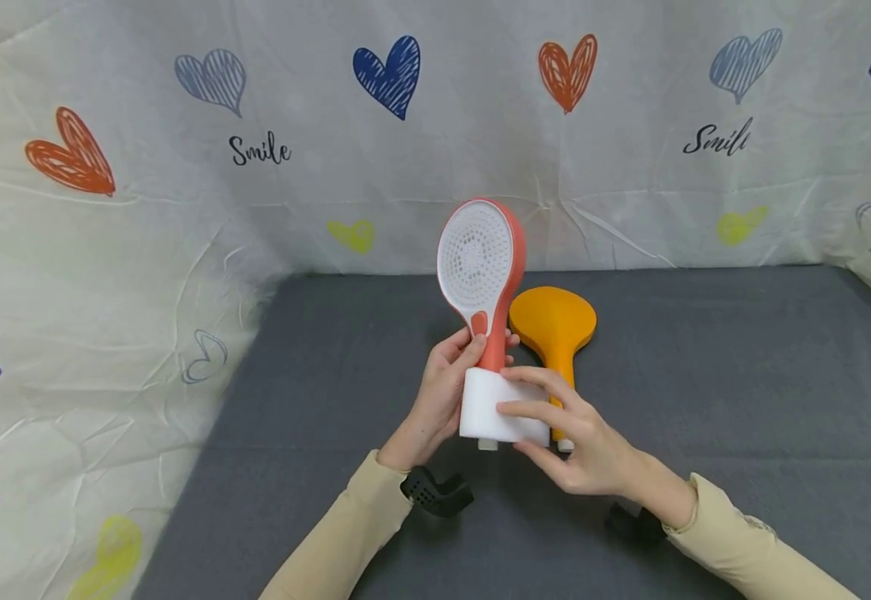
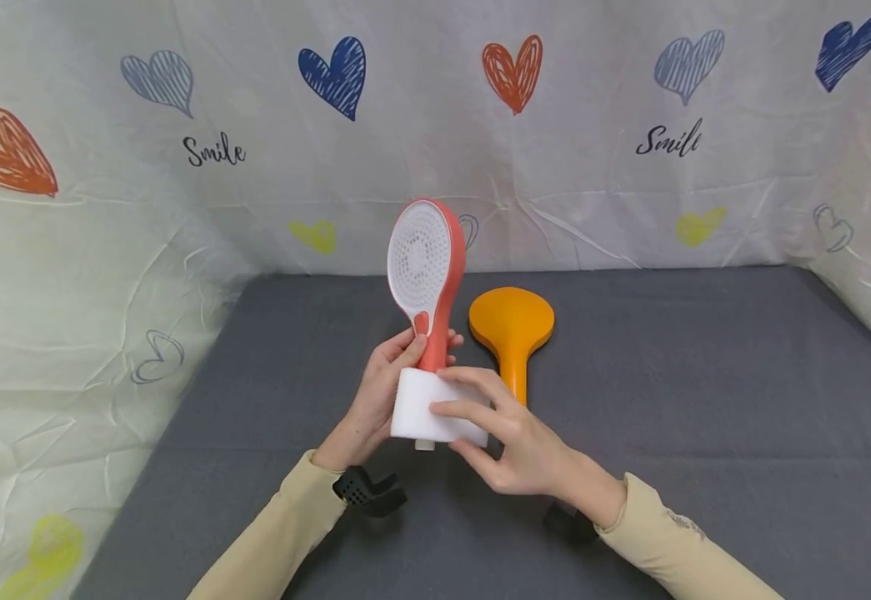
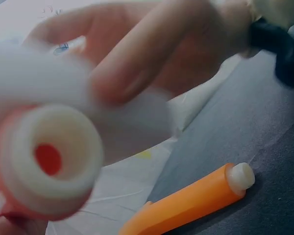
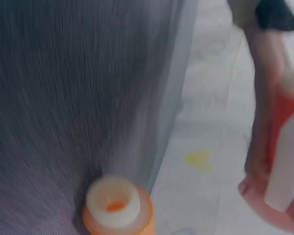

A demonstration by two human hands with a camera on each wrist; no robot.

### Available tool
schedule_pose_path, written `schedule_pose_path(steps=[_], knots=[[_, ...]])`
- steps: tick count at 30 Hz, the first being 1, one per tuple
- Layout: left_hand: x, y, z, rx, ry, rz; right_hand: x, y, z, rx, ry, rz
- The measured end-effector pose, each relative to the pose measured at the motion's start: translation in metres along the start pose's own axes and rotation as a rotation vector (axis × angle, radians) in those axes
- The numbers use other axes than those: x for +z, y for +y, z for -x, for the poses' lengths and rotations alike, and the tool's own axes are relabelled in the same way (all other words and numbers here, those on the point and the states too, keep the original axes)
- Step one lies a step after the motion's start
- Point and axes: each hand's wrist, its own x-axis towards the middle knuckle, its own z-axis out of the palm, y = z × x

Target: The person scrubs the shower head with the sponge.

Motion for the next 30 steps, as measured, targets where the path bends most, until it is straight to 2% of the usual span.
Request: schedule_pose_path(steps=[4, 7, 10, 13, 17, 20, 23, 26, 30], knots=[[0.005, -0.004, 0.000, -0.048, -0.011, -0.022, -0.003, 0.021, -0.012, -0.063, 0.185, 0.142], [0.008, -0.006, 0.001, -0.088, -0.050, -0.039, -0.007, 0.032, -0.019, -0.067, 0.346, 0.263], [0.010, -0.007, 0.002, -0.109, -0.078, -0.043, -0.009, 0.032, -0.023, -0.038, 0.413, 0.309], [0.010, -0.007, 0.002, -0.102, -0.072, -0.033, -0.009, 0.020, -0.024, 0.010, 0.358, 0.254], [0.008, -0.004, 0.001, -0.067, -0.043, -0.016, -0.007, -0.009, -0.023, 0.035, 0.196, 0.113], [0.004, -0.001, 0.001, -0.024, -0.045, 0.003, -0.004, -0.025, -0.019, -0.016, 0.085, 0.030], [0.001, 0.000, 0.000, 0.007, -0.068, 0.028, -0.003, -0.031, -0.015, -0.087, 0.024, 0.001], [0.002, 0.000, 0.000, 0.008, -0.068, 0.029, -0.003, -0.016, -0.011, -0.122, 0.040, 0.032], [0.006, -0.002, 0.001, -0.013, -0.067, -0.009, -0.006, 0.012, -0.014, -0.102, 0.184, 0.153]])
